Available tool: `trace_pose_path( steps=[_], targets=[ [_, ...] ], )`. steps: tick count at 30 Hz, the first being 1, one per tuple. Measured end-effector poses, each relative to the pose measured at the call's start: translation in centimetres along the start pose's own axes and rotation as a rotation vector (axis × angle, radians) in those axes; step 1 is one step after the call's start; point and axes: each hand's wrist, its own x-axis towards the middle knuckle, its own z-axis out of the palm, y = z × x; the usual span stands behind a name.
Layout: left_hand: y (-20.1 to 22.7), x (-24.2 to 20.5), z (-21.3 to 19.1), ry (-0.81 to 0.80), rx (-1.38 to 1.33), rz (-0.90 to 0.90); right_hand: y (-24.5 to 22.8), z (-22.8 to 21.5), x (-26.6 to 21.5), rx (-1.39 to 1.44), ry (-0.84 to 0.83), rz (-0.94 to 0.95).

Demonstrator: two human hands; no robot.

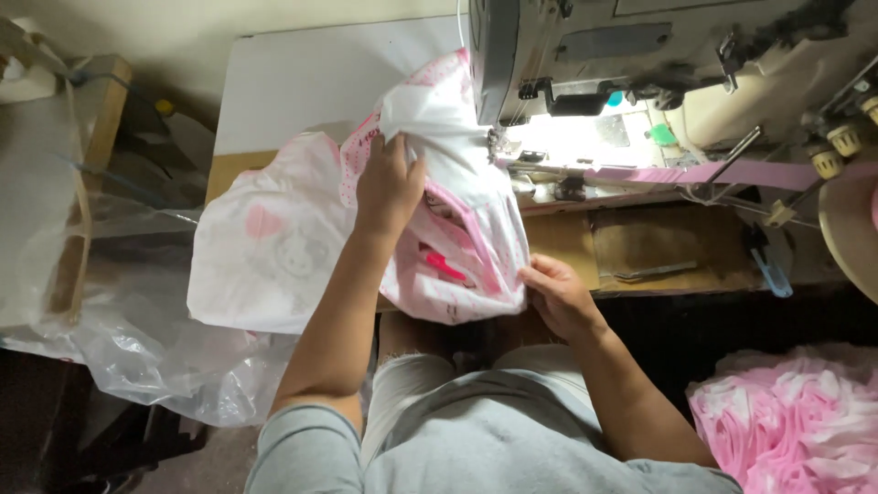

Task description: Sorting and stacking small fabric garments on a workbench next to an industrial sewing machine.

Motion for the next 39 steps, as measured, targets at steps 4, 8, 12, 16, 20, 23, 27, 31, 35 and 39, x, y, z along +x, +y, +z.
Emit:
trace_pose_path(
  steps=[4,8,12,16,20,23,27,31,35,39],
  targets=[
    [-0.3,3.7,0.6,-0.051,0.005,-0.07,0.0,0.4,3.6,-0.009,0.015,-0.015],
    [3.0,0.5,-2.0,0.41,0.16,0.344,-0.4,1.3,6.4,-0.03,0.016,-0.083],
    [3.7,-10.8,-2.7,0.084,0.018,0.78,0.4,0.4,6.4,-0.031,0.025,-0.08],
    [5.2,-19.0,-2.5,0.18,0.227,0.938,0.3,-0.8,6.7,-0.06,0.038,-0.069],
    [5.2,-23.2,-0.4,-0.362,0.065,0.803,-1.0,-1.4,5.3,-0.042,-0.076,0.001],
    [5.8,-18.5,-2.7,-0.068,-0.043,0.856,-0.9,-1.7,4.3,-0.036,-0.067,0.002],
    [5.0,-15.2,0.5,-0.013,-0.278,0.459,0.7,-1.2,3.3,-0.238,-0.054,-0.096],
    [3.2,-15.0,2.8,-0.308,-0.119,0.222,1.0,-1.6,3.6,-0.452,-0.052,-0.213],
    [3.9,-15.4,-3.5,-0.293,-0.453,0.032,-2.6,0.0,0.7,-0.363,-0.075,-0.211],
    [3.6,-15.1,-3.8,-0.327,-0.666,0.121,-1.6,-1.6,1.8,-0.12,-0.073,-0.272]
  ],
)
